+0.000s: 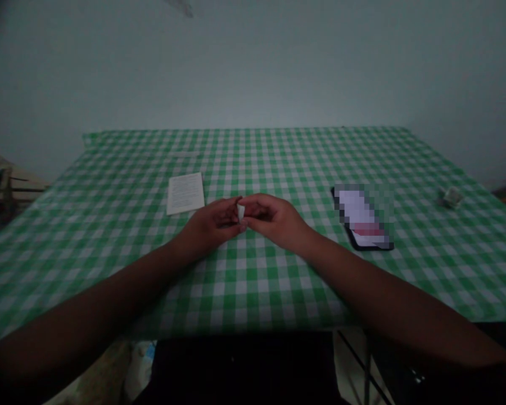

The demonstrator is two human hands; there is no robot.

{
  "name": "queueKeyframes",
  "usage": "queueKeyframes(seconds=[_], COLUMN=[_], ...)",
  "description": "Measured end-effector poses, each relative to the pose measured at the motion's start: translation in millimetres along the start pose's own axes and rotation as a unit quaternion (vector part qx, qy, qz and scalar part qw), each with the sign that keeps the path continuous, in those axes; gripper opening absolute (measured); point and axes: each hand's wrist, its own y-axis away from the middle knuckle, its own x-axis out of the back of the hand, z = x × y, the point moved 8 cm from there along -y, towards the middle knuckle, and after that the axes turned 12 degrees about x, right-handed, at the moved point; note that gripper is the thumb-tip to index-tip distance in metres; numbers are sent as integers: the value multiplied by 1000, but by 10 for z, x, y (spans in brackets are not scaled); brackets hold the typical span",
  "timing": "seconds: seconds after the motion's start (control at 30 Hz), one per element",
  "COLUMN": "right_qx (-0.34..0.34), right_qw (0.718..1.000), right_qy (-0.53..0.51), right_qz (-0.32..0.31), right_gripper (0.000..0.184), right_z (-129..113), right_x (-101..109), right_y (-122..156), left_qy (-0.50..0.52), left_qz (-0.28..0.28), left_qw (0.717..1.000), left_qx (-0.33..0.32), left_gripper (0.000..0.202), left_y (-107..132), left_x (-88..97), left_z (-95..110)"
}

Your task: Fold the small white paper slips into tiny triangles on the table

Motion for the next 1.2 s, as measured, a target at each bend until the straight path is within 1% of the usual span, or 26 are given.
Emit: queueKeyframes(seconds=[0.07, 0.13, 0.27, 0.37, 0.47, 0.6, 0.7, 0.8, 0.93, 1.2], right_qx=[7, 19, 58, 74, 70, 65, 55, 36, 22, 15], right_qw=[1000, 999, 993, 986, 984, 987, 989, 992, 993, 993], right_qy=[10, 27, 101, 146, 160, 147, 134, 120, 117, 120], right_qz=[-8, -13, -18, -24, -24, -25, -28, -19, -9, -15], right_gripper=[34, 34, 35, 38, 38, 35, 29, 28, 26, 21], right_z=[-2, -22, -105, -142, -130, -99, -76, -54, -61, -71], right_x=[-15, -18, -3, 4, 20, 28, 26, 39, 49, 45], right_y=[12, 20, 29, 35, 34, 25, 16, 6, -6, -7], left_qy=[17, 12, -57, -94, -109, -113, -80, -48, -20, -11], left_qz=[-3, -3, 14, 21, 25, 27, 6, -11, -17, -11], left_qw=[1000, 1000, 998, 995, 993, 992, 996, 999, 999, 999], left_qx=[-2, -5, -22, -33, -45, -49, -32, 3, 45, 48], left_gripper=[54, 52, 42, 40, 40, 39, 34, 31, 33, 33], left_y=[9, 19, 45, 59, 63, 54, 42, 22, -11, -29], left_x=[-8, 1, 42, 51, 55, 67, 54, 50, 65, 80], left_z=[5, 30, 127, 180, 195, 170, 139, 97, 38, 21])
